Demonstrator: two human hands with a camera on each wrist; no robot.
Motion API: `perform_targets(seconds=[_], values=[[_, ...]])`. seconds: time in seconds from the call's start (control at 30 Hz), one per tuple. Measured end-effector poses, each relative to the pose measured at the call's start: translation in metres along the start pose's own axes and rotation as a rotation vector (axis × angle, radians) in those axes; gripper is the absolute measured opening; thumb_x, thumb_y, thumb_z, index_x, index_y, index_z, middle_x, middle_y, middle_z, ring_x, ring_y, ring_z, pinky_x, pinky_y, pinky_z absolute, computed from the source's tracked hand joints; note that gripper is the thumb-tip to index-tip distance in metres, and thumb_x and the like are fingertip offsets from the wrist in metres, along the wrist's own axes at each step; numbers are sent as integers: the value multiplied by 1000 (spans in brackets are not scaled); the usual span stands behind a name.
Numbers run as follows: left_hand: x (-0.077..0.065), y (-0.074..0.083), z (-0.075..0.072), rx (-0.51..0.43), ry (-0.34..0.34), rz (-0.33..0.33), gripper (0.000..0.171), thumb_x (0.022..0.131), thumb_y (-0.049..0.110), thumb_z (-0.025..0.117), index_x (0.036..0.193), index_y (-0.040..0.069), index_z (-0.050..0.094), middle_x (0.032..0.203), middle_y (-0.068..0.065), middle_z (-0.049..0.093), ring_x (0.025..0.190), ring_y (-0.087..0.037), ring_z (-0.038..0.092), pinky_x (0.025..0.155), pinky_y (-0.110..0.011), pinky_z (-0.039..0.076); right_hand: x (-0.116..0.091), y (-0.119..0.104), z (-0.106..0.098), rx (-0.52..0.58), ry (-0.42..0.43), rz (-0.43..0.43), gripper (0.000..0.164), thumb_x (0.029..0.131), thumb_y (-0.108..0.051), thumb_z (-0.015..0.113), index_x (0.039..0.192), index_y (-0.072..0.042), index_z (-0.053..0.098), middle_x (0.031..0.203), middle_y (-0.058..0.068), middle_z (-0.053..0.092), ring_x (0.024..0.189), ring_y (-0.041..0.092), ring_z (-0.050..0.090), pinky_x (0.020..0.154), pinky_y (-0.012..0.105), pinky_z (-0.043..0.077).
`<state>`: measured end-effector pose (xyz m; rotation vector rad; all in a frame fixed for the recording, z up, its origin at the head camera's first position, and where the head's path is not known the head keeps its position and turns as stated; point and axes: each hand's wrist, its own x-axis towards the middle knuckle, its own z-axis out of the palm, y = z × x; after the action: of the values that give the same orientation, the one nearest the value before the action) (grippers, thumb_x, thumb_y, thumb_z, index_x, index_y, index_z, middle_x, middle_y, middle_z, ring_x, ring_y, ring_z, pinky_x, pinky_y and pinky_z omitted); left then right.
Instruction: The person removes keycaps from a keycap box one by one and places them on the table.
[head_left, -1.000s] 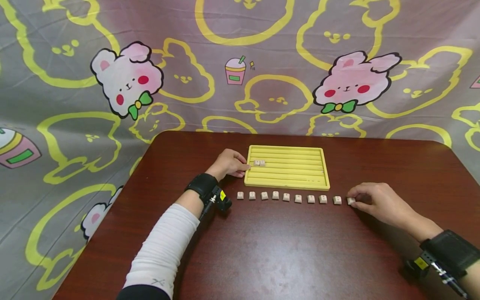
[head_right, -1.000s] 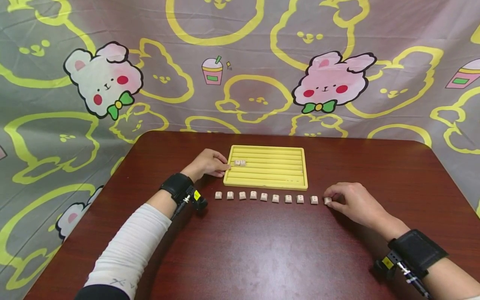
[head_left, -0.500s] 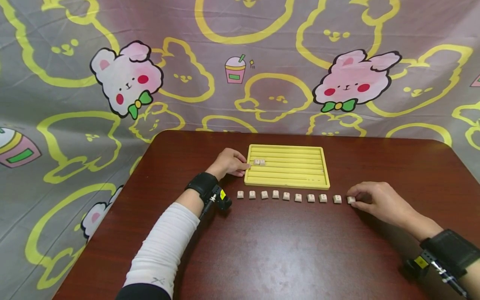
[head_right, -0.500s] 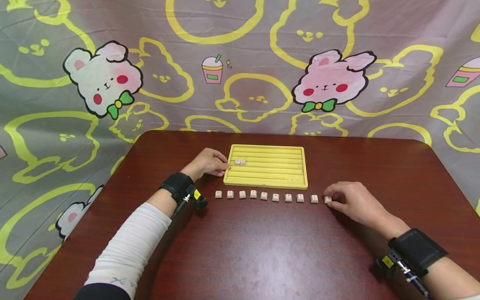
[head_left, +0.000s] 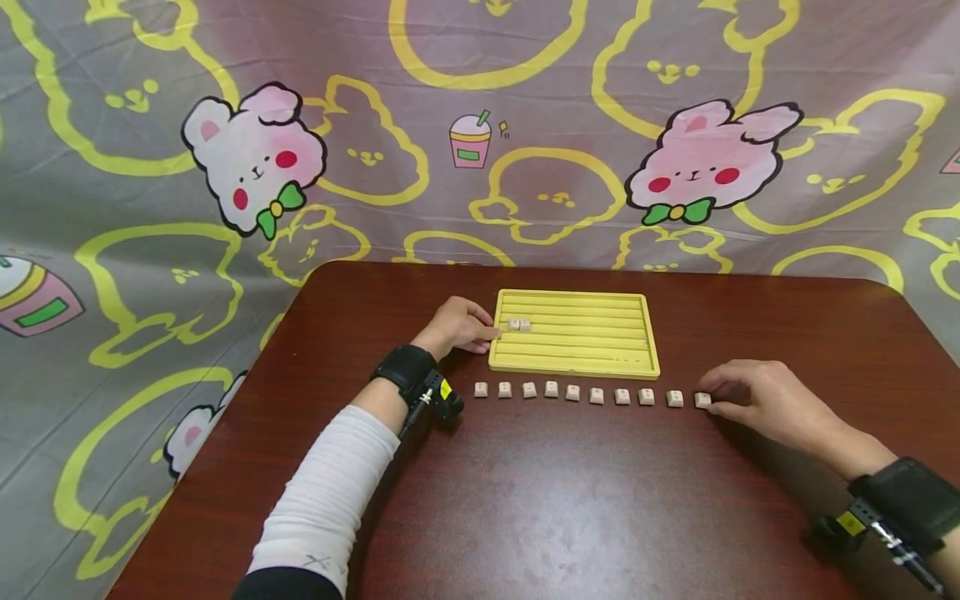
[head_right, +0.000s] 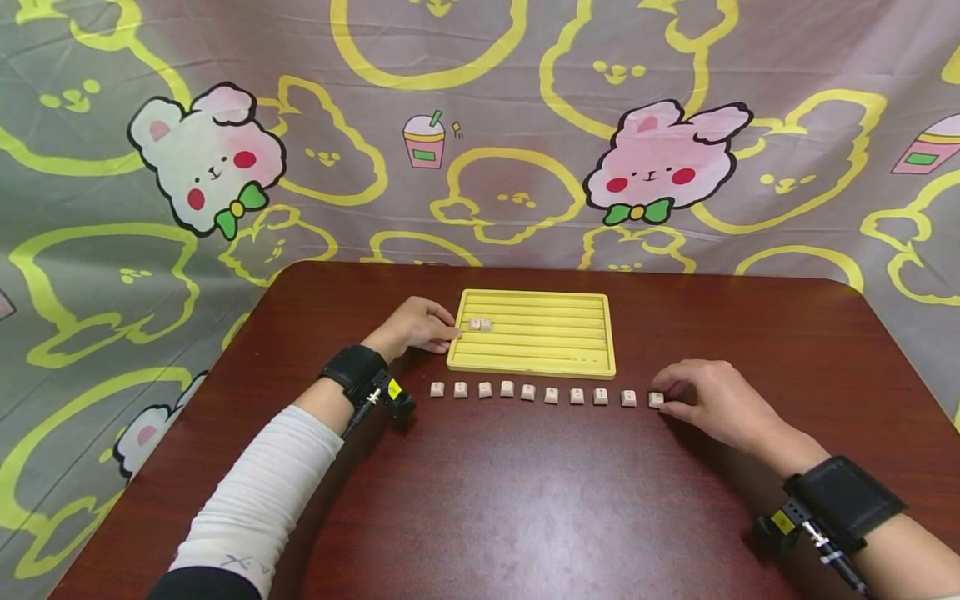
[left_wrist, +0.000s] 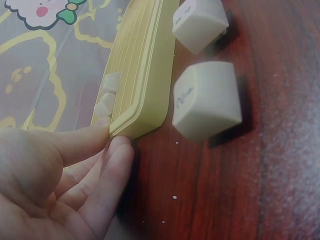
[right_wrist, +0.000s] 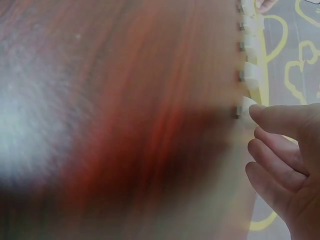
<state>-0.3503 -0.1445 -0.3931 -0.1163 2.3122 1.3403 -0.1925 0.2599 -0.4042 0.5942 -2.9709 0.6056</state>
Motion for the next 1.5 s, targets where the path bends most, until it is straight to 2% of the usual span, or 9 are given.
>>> perform_targets(seconds=[0.23, 0.37, 0.5, 0.7, 0.83, 1.07, 1.3, 1.5], values=[[-1, 0, -1, -4, -1, 5, 31, 86, 8, 77, 112, -5, 65, 79, -8, 66, 58, -12, 63, 64, -28, 64, 3, -3, -10, 1, 24, -41, 31, 75, -8, 85, 102, -16, 73, 96, -5, 72, 82, 7, 67, 68, 23, 59], [-1, 0, -1, -3, 1, 3, 30, 86, 8, 77, 111, -4, 65, 79, -8, 65, 58, -12, 63, 65, -28, 64, 10, -9, -13, -35, 27, -80, 29, 76, -11, 85, 102, -17, 74, 95, -7, 72, 83, 7, 66, 69, 27, 59], [-1, 0, -1, -4, -2, 4, 30, 87, 8, 76, 111, -4, 65, 79, -7, 66, 58, -13, 64, 65, -29, 64, 20, -18, -16, -46, -7, -91, 27, 78, -14, 84, 103, -18, 75, 97, -7, 72, 87, 8, 65, 73, 31, 60], [-1, -2, 0, -18, -13, 13, 30, 86, 7, 76, 111, -5, 65, 80, -7, 66, 58, -13, 65, 63, -27, 63, 38, -33, -16, -29, -57, -98, 24, 81, -16, 82, 104, -19, 75, 96, -8, 72, 86, 7, 63, 71, 28, 58], [-1, -2, 1, -14, -12, 15, 30, 86, 7, 76, 111, -5, 64, 79, -6, 65, 59, -13, 64, 63, -27, 63, 49, -41, -14, -35, -67, -110, 27, 82, -21, 82, 107, -16, 75, 98, -5, 73, 88, 10, 64, 77, 33, 59], [-2, -1, 0, -9, -5, 25, 29, 87, 7, 76, 111, -5, 64, 77, -6, 66, 59, -13, 64, 65, -28, 64, 71, -53, -5, -47, -68, -125, 28, 84, -21, 80, 109, -11, 74, 102, 2, 74, 91, 16, 67, 78, 37, 60], [-3, -3, -1, -34, -16, 31, 29, 87, 5, 75, 112, -6, 64, 79, -7, 66, 58, -13, 64, 64, -28, 63, 94, -68, 11, -24, -103, -128, 29, 86, -24, 78, 111, -10, 73, 103, 2, 74, 89, 16, 67, 77, 35, 59], [-2, -3, -1, -43, -22, 38, 29, 87, 4, 75, 111, -6, 64, 78, -6, 65, 57, -12, 64, 63, -27, 63, 109, -80, 21, -9, -102, -159, 29, 87, -25, 78, 111, -10, 73, 102, 3, 74, 89, 16, 68, 77, 36, 60]])
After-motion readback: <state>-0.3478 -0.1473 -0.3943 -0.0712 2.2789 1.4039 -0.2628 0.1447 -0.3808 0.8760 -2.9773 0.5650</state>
